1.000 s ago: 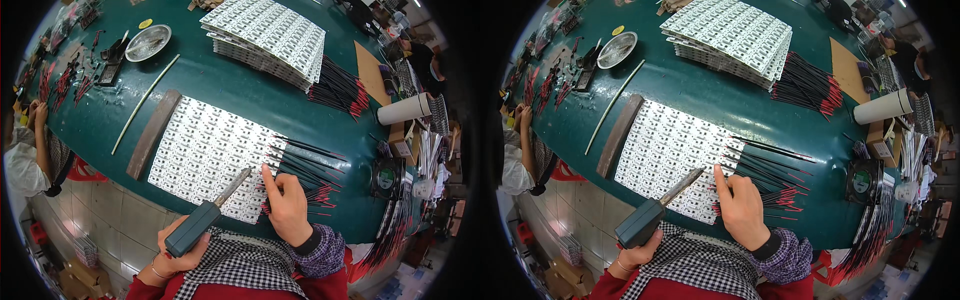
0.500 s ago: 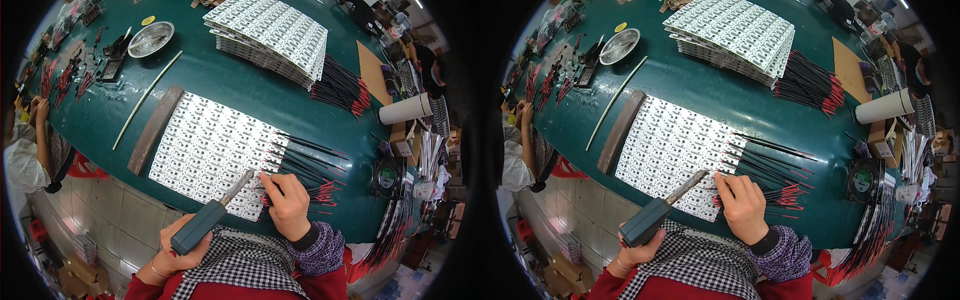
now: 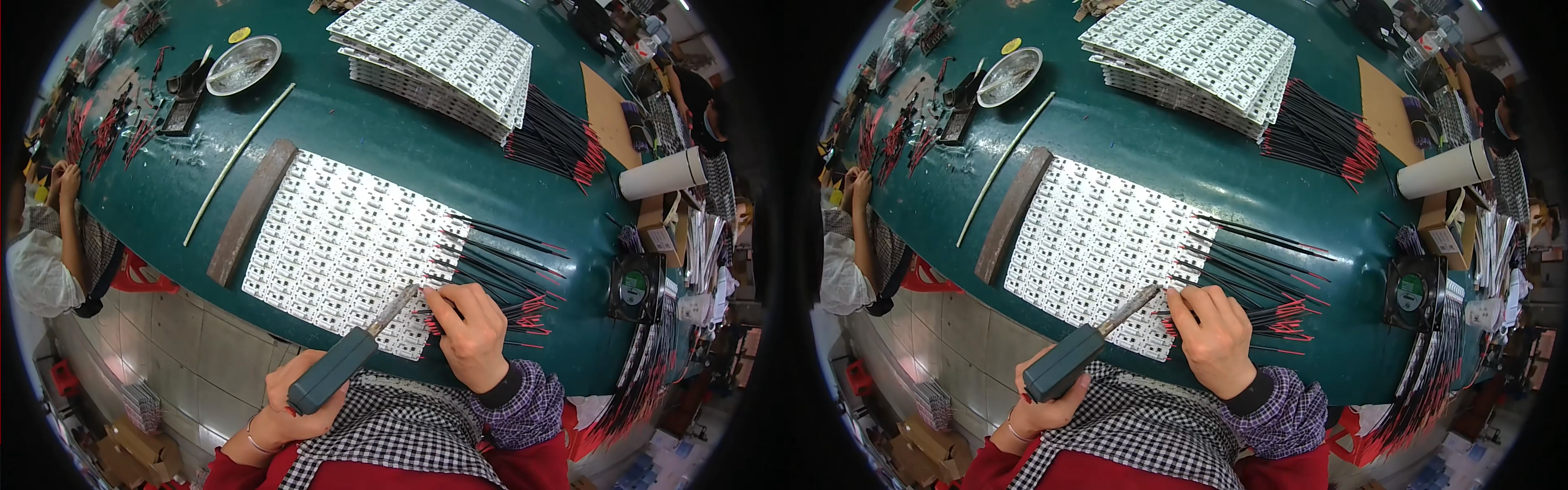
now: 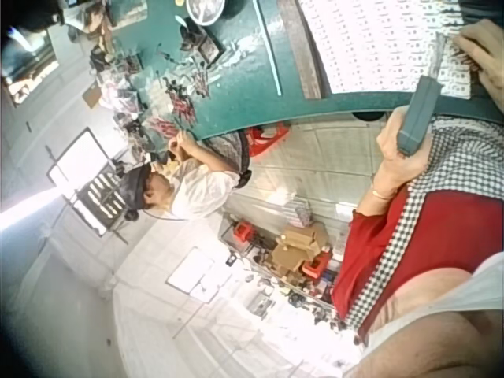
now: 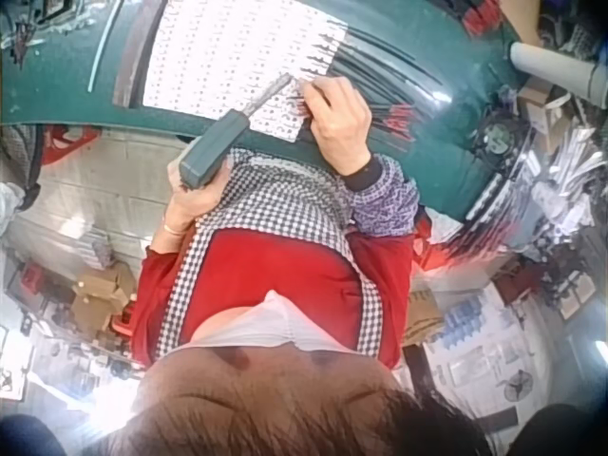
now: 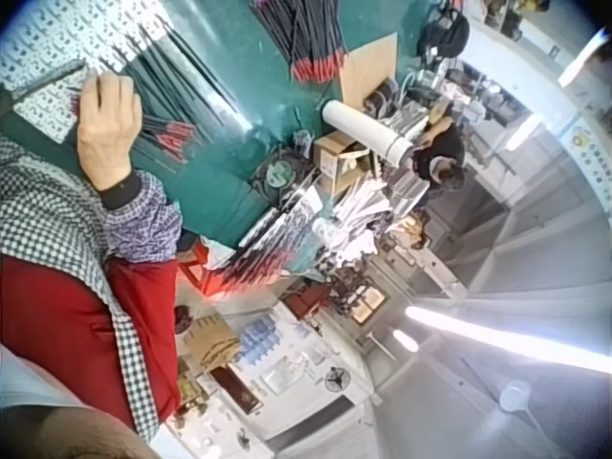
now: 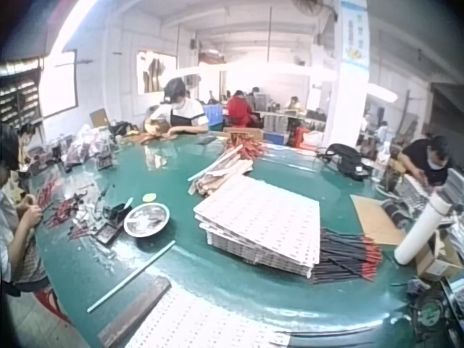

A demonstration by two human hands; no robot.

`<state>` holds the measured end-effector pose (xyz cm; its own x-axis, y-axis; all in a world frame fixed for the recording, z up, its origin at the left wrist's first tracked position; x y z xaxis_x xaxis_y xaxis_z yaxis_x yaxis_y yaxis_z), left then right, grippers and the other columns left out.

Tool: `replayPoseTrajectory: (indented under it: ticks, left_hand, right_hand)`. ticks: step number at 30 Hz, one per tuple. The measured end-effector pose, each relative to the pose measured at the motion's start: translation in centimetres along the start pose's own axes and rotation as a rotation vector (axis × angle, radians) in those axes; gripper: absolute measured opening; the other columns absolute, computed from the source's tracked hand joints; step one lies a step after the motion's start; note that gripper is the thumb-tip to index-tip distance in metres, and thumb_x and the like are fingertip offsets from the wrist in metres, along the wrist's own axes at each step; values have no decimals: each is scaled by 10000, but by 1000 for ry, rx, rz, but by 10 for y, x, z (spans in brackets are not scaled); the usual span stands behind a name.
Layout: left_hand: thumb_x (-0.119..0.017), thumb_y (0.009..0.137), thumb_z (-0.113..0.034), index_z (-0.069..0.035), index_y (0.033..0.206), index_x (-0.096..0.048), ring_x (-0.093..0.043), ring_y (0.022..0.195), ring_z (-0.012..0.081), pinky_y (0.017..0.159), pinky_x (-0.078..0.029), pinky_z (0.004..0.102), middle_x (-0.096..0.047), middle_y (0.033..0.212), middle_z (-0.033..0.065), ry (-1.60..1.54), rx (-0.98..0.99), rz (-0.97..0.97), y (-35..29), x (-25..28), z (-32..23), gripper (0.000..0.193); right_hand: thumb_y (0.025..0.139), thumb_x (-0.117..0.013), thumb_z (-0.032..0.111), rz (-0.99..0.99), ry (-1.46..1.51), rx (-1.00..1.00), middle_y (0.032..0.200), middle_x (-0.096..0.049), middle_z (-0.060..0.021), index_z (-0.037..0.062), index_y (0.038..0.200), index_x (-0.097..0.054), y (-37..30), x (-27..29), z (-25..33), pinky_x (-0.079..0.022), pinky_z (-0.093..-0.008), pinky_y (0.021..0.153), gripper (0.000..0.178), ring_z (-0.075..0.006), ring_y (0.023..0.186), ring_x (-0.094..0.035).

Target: The person solders wires onto circuit board modules using a soldering gun, positioning the wires onto the connection points by hand.

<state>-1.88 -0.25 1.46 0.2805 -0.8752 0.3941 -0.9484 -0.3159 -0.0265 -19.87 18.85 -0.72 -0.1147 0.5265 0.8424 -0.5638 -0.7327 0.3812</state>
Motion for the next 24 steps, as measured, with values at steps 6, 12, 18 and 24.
replayPoseTrajectory:
  ticks: [6,12,18,24]
  left_hand:
    - [-786,754,52,69,1000,-707,-726,750,180,666,-551,263,-733,914,138,5,-39,5,0,0,2,259]
    - [-791,738,48,59,956,-709,-713,708,202,638,-547,275,-720,905,137,32,-16,-26,-1,0,-2,234]
    - [-814,708,27,51,918,-723,-722,713,238,654,-572,292,-726,932,139,160,-107,-14,-3,3,-3,230]
    - [-795,734,48,73,1031,-702,-748,772,219,700,-577,272,-745,947,155,77,-49,-41,-5,2,-3,312]
  right_hand:
    - [741,-686,27,12,3,8,980,-647,-70,-12,1078,-725,0,1,-1,-469,-328,659,341,-219,861,-630]
    - [750,-689,36,20,-5,7,978,-645,-69,-13,1081,-723,0,1,0,-471,-327,663,336,-219,866,-631]
    - [751,-685,33,17,-11,3,973,-646,-64,-6,1071,-725,0,0,-1,-471,-328,659,324,-216,862,-633]
    - [725,-676,-7,-24,44,-7,935,-647,-54,11,1048,-737,0,-1,-3,-470,-331,651,329,-211,831,-636]
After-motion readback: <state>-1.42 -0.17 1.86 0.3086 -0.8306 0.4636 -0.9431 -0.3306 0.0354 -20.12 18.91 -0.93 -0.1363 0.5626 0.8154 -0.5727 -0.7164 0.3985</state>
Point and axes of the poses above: each hand's wrist, its own y-axis towards the middle knuckle, its own x-axis out of the back of the hand, z = x × y, the point moved 1 cm from there along y, towards the middle knuckle
